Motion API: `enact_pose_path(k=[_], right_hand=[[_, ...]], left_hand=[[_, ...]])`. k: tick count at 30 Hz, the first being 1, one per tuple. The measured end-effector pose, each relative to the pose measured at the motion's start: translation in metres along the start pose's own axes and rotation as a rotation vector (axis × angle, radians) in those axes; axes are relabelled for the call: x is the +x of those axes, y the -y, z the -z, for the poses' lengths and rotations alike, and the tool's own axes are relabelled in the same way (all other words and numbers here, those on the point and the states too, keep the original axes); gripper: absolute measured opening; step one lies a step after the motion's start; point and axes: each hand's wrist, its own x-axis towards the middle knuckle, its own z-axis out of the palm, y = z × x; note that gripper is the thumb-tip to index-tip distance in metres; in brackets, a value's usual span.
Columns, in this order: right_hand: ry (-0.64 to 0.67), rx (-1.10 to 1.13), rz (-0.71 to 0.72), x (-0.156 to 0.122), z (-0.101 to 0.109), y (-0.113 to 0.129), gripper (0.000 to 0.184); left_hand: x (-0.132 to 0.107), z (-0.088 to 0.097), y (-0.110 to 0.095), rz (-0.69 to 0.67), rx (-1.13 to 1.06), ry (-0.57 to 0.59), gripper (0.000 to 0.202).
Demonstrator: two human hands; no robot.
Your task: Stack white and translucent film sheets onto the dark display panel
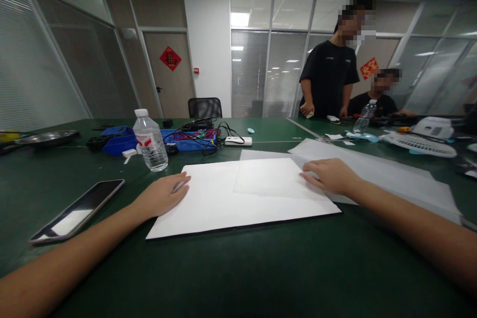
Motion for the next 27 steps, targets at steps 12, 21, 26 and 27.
enact_pose_path(k=[12, 21, 26, 27], right_hand=[[0.145, 0.030, -0.022, -0.001, -0.020, -0.019, 0.056], [0.061, 0.190, 0.192, 0.004, -0.008, 0.007, 0.047], [0.093, 0.141, 0.070, 0.001, -0.018, -0.019, 0.047], [0.108, 0.121, 0.022, 0.000, -0.019, -0.024, 0.048]], left_hand=[[0.001, 0.002, -0.003, 0.011, 0.005, 0.011, 0.066], [0.001, -0.001, 0.003, 0.003, 0.022, 0.022, 0.067], [0.002, 0.000, 0.001, -0.002, 0.018, 0.017, 0.069], [0.001, 0.001, 0.000, -0.002, 0.014, 0.015, 0.069]])
